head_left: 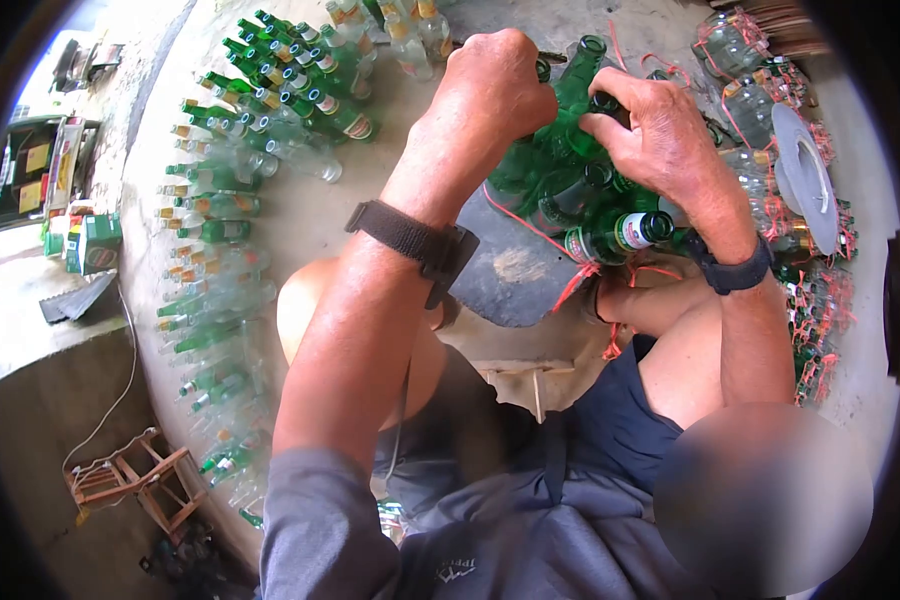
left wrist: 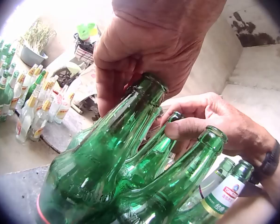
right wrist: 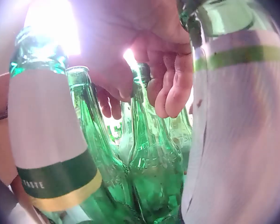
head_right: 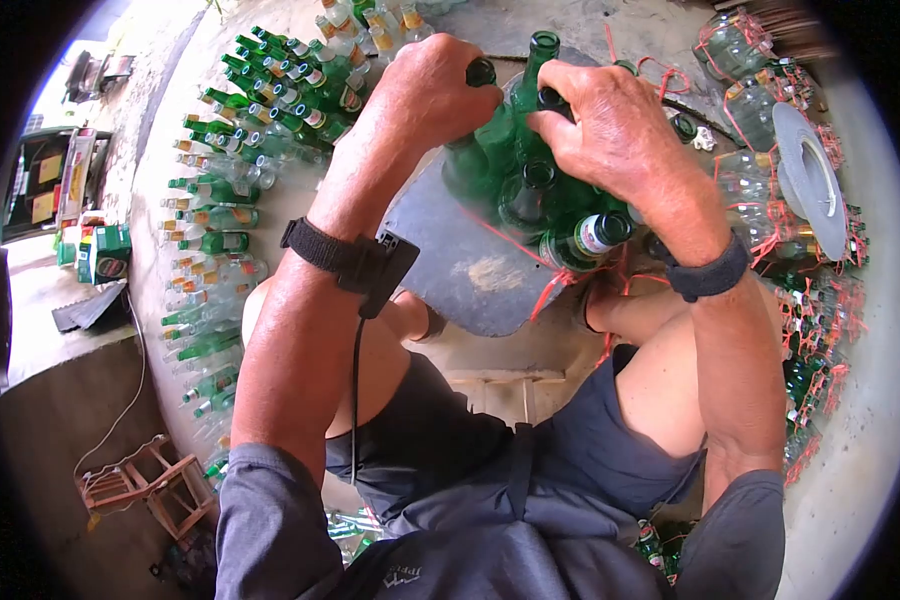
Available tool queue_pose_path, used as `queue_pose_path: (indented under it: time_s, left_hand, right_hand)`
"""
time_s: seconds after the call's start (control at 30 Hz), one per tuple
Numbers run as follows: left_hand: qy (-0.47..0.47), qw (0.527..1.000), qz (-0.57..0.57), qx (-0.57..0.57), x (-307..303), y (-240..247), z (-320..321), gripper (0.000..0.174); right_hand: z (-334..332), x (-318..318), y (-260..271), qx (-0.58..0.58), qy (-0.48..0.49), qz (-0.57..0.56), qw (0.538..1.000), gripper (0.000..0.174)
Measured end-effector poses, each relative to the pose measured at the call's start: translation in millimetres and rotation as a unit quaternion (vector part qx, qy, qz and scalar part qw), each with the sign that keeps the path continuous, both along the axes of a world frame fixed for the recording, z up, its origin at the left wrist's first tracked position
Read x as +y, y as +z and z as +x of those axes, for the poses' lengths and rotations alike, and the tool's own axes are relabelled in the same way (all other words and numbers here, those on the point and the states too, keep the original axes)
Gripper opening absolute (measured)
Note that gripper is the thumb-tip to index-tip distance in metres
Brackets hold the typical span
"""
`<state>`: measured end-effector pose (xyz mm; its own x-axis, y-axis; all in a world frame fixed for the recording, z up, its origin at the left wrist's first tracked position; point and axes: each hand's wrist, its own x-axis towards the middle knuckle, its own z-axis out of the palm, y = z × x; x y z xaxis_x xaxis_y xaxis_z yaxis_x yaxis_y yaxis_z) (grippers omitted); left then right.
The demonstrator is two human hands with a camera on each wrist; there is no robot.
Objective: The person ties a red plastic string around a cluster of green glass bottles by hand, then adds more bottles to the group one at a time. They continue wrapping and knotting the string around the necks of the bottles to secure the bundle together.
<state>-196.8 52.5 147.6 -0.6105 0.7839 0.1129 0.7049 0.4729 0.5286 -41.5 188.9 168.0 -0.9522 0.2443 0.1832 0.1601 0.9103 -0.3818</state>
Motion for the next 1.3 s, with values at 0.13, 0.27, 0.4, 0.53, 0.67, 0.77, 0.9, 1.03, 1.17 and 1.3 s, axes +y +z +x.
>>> queue_pose_path:
  time_s: [0.13,0.27,0.4,0.53,0.67,0.77,0.9,1.03,1.17,1.3]
  left_hand:
    - [-0.008,1.000,0.004,0.005,0.5,1.4,0.8,0.034]
    - [-0.009,1.000,0.000,-0.001,0.3,2.9,-0.2,0.033]
    - [-0.009,1.000,-0.006,-0.002,1.2,3.3,0.2,0.033]
    - [-0.006,1.000,-0.003,-0.008,0.4,1.4,-0.3,0.033]
    - [-0.008,1.000,-0.004,0.001,-0.4,1.4,0.3,0.033]
    - [-0.006,1.000,0.009,0.015,0.1,-1.6,0.6,0.033]
    - [-0.003,1.000,0.010,0.010,-0.2,0.7,0.0,0.032]
    - [0.006,1.000,-0.006,0.011,-0.7,3.0,1.8,0.033]
    - [0.018,0.999,-0.018,0.028,-1.2,5.9,4.1,0.034]
    - [0.016,0.999,-0.040,0.033,-3.9,12.5,7.2,0.035]
  right_hand:
    - [-1.6,0.5,-1.1,0.014,0.014,-0.008,1.000,0.024]
    - [-3.0,-0.5,0.6,0.016,0.030,-0.006,0.999,0.025]
    - [-3.6,2.0,1.4,0.007,0.038,-0.018,0.999,0.024]
    - [-3.8,1.8,-0.4,0.002,0.035,-0.015,0.999,0.024]
    - [-3.6,3.3,-0.8,0.027,0.055,-0.016,0.998,0.024]
    - [-3.3,2.2,-1.1,0.025,0.058,-0.018,0.998,0.023]
    - [-6.1,6.2,-14.2,0.063,0.073,-0.006,0.995,0.022]
    - [-4.0,4.5,-8.9,0.055,0.068,-0.003,0.996,0.023]
    - [-3.5,3.3,-9.4,0.063,0.052,-0.019,0.996,0.021]
    - [-3.6,4.6,-15.0,0.075,0.058,-0.029,0.995,0.021]
